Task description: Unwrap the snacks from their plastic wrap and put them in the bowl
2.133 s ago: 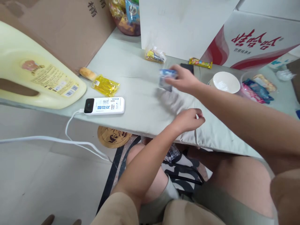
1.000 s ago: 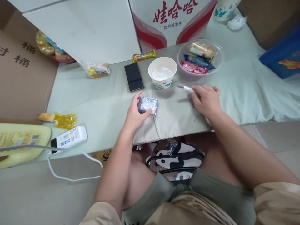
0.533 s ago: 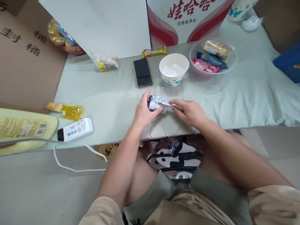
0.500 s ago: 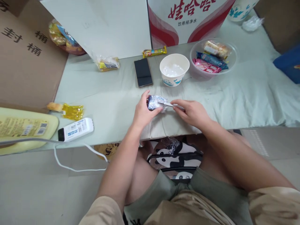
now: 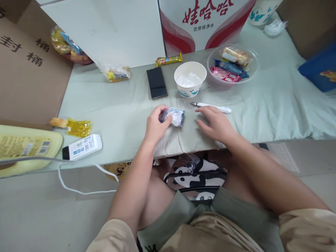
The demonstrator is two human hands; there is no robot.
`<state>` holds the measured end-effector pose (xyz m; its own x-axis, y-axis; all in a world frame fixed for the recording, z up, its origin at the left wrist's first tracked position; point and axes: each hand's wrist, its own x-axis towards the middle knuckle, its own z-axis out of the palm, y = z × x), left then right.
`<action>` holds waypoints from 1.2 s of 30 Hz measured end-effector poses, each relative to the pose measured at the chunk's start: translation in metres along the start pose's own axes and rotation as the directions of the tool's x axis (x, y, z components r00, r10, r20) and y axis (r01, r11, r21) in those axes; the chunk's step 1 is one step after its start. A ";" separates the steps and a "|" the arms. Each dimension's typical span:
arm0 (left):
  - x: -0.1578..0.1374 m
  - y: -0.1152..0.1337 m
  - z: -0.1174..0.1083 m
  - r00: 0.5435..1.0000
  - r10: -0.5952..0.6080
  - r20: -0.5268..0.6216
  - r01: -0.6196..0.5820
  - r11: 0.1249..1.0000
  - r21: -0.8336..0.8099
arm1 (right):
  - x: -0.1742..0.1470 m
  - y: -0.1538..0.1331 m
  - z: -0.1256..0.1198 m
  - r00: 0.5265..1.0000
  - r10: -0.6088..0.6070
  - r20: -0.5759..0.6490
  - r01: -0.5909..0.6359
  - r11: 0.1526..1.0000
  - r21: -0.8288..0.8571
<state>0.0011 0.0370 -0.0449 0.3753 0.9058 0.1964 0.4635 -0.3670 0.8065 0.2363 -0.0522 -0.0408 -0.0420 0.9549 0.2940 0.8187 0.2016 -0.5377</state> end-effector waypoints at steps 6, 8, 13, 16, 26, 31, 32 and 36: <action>-0.008 0.012 0.005 0.997 0.079 0.003 -0.078 0.977 0.201 | 0.003 -0.016 0.015 0.990 -0.101 0.097 0.083 0.981 0.178; -0.007 0.012 0.005 0.998 0.043 -0.041 -0.037 0.988 0.150 | 0.003 -0.016 0.015 0.992 -0.090 0.086 0.072 0.978 0.196; -0.001 0.014 -0.001 0.978 -0.207 -0.032 0.173 0.885 -0.432 | 0.005 -0.013 0.013 0.997 -0.073 0.039 0.062 0.969 0.238; 0.000 0.022 -0.005 0.919 -0.351 0.180 0.370 0.607 -0.703 | 0.007 -0.011 0.012 0.996 -0.079 0.044 0.065 0.961 0.270; 0.009 0.022 -0.014 0.851 -0.524 -0.029 0.404 0.689 -0.602 | 0.010 -0.009 0.006 1.000 -0.012 -0.019 0.017 0.962 0.274; 0.013 0.010 -0.027 0.805 -0.592 -0.044 0.476 0.688 -0.547 | 0.007 0.001 -0.008 0.983 0.174 -0.062 -0.148 0.942 0.300; 0.013 0.007 -0.030 0.793 -0.608 -0.044 0.501 0.690 -0.523 | 0.006 0.005 -0.011 0.972 0.222 -0.071 -0.193 0.938 0.289; 0.011 -0.006 -0.037 0.827 -0.522 -0.211 0.428 0.826 -0.367 | 0.004 0.012 -0.014 0.965 0.224 -0.138 -0.195 0.961 0.196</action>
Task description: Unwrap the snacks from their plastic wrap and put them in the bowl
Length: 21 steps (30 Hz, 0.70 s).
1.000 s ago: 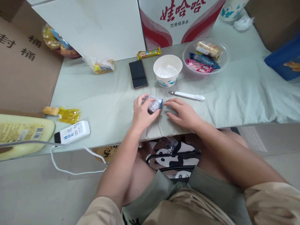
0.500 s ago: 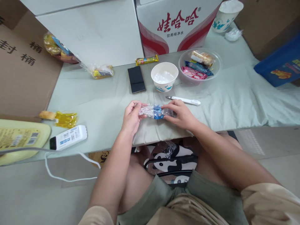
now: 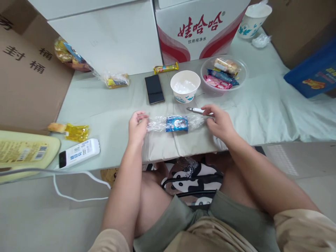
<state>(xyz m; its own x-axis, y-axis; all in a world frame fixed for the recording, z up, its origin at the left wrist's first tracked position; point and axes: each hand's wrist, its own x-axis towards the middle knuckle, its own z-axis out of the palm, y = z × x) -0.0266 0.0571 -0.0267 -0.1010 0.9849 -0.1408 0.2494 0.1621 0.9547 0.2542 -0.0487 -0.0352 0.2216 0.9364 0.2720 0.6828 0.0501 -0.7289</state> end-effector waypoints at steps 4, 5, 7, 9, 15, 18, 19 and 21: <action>-0.003 -0.006 -0.002 0.909 0.372 0.187 -0.408 0.888 0.214 | -0.003 -0.007 0.008 0.976 -0.203 0.085 0.210 0.974 -0.088; -0.006 -0.006 -0.001 0.867 0.410 0.283 -0.481 0.836 0.264 | -0.003 -0.010 0.010 0.967 -0.220 0.127 0.234 0.966 -0.108; -0.012 -0.004 -0.001 0.801 0.449 0.396 -0.582 0.741 0.336 | -0.004 -0.016 0.013 0.959 -0.231 0.165 0.257 0.954 -0.157; -0.020 0.002 -0.003 0.760 0.522 0.387 -0.645 0.680 0.350 | -0.006 -0.022 0.013 0.954 -0.270 0.128 0.291 0.935 -0.200; -0.051 0.026 -0.020 0.704 0.635 0.318 -0.709 0.650 0.274 | -0.018 -0.037 -0.005 0.929 -0.336 0.153 0.361 0.914 -0.186; -0.060 0.031 -0.030 0.738 0.451 0.503 -0.621 0.744 0.245 | -0.024 -0.037 -0.008 0.873 -0.301 0.384 0.359 0.930 -0.085; -0.061 0.030 -0.032 0.737 0.338 0.585 -0.557 0.794 0.243 | -0.025 -0.036 -0.007 0.855 -0.268 0.445 0.342 0.935 -0.094; -0.060 0.027 -0.034 0.718 0.129 0.684 -0.419 0.864 0.277 | -0.025 -0.034 -0.004 0.859 -0.174 0.482 0.293 0.938 -0.184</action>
<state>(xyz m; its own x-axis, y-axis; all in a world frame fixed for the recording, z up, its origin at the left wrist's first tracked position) -0.0462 0.0007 0.0167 0.6186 0.7697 -0.1576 0.5250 -0.2558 0.8118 0.2282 -0.0748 -0.0149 -0.2643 0.9627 0.0574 0.8336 0.2579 -0.4884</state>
